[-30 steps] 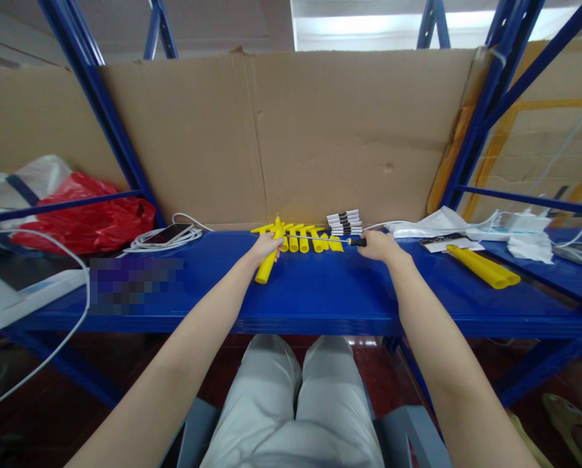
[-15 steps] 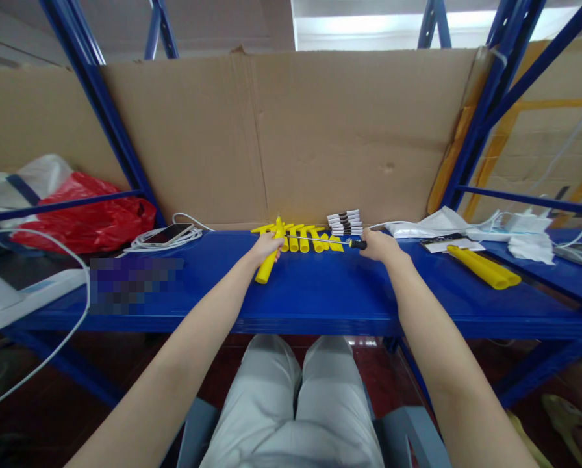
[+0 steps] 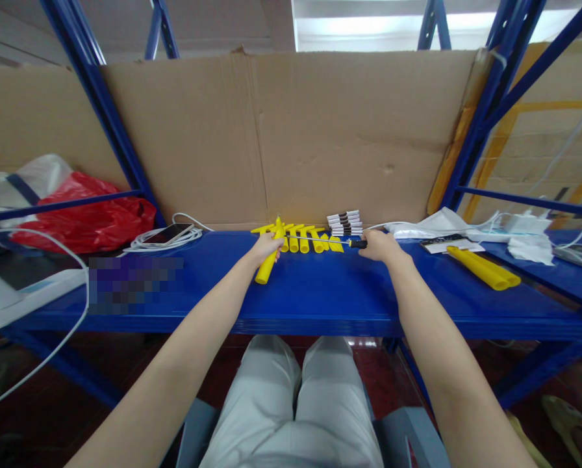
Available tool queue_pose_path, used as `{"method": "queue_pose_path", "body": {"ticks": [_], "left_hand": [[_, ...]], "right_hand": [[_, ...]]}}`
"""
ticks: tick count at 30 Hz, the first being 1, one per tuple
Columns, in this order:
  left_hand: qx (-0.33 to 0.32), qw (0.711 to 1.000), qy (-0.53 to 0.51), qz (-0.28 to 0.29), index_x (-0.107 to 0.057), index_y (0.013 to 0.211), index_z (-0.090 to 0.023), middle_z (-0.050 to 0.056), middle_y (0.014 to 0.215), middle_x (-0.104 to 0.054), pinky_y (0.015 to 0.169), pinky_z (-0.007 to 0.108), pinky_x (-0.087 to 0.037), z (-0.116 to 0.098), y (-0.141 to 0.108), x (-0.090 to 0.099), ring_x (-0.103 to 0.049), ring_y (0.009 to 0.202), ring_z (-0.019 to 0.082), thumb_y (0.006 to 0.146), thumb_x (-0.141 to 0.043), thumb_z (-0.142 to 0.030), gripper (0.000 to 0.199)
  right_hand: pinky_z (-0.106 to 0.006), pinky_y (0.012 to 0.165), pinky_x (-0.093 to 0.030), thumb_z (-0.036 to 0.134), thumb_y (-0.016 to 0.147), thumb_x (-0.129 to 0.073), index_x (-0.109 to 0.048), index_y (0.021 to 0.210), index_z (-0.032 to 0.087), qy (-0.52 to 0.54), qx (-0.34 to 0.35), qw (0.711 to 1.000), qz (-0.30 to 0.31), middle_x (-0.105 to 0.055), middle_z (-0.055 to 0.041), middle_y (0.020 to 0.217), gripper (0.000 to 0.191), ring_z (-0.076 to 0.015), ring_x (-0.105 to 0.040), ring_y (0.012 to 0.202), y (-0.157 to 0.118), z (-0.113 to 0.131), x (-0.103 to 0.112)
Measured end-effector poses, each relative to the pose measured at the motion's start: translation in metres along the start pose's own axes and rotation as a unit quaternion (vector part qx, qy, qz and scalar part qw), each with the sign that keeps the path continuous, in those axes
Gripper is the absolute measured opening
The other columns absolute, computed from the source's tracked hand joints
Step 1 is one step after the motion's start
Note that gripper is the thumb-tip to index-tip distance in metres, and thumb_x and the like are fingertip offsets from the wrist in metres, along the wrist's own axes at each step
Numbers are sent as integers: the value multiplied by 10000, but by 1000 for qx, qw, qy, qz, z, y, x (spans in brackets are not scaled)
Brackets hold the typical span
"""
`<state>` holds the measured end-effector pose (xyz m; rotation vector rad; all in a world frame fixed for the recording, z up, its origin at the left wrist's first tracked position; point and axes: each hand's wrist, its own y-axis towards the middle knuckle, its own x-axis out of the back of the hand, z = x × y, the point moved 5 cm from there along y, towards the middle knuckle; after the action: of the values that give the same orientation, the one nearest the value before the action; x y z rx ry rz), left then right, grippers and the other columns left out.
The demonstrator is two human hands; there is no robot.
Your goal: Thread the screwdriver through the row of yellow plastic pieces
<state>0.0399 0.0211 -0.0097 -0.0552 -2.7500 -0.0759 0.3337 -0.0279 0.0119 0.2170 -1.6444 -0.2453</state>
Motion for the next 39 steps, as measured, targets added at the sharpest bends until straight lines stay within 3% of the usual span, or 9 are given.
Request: {"method": "queue_pose_path", "body": {"ticks": [7,21,31,39], "left_hand": [[-1,1000,0,-4,-607,905,-119,-65,441,-468,435,202,-417,0,0,0,-490,378,107,844,-513,-69,123],[-2,1000,5,3,-597,848,-139,-68,443,-472,437,199,-428,-1,-2,-1,-484,377,96,831,-514,-66,111],[2,1000,-6,-3,-615,908,-126,-69,441,-456,435,212,-423,-1,-1,0,-487,376,110,826,-517,-63,142],[0,1000,-3,-8,-609,839,-136,-64,455,-473,443,204,-428,0,-1,1,-477,370,93,830,-524,-68,109]], "right_hand": [[-356,799,-468,259,793,-586,-731,1000,179,-41,-9,997,-63,-749,-166,1071,265,-319,-677,1030,-6,4,11],[-382,808,-463,354,827,-604,-691,1156,202,-36,-76,995,-62,-764,-160,1020,372,-328,-706,969,-9,4,13],[-381,837,-475,275,806,-565,-682,1128,174,-27,-15,999,-29,-737,-174,1158,358,-331,-670,1077,-4,1,5],[-371,802,-463,256,811,-573,-707,1086,202,-29,-15,998,-62,-751,-148,1062,310,-325,-682,1025,-4,-1,9]]}}
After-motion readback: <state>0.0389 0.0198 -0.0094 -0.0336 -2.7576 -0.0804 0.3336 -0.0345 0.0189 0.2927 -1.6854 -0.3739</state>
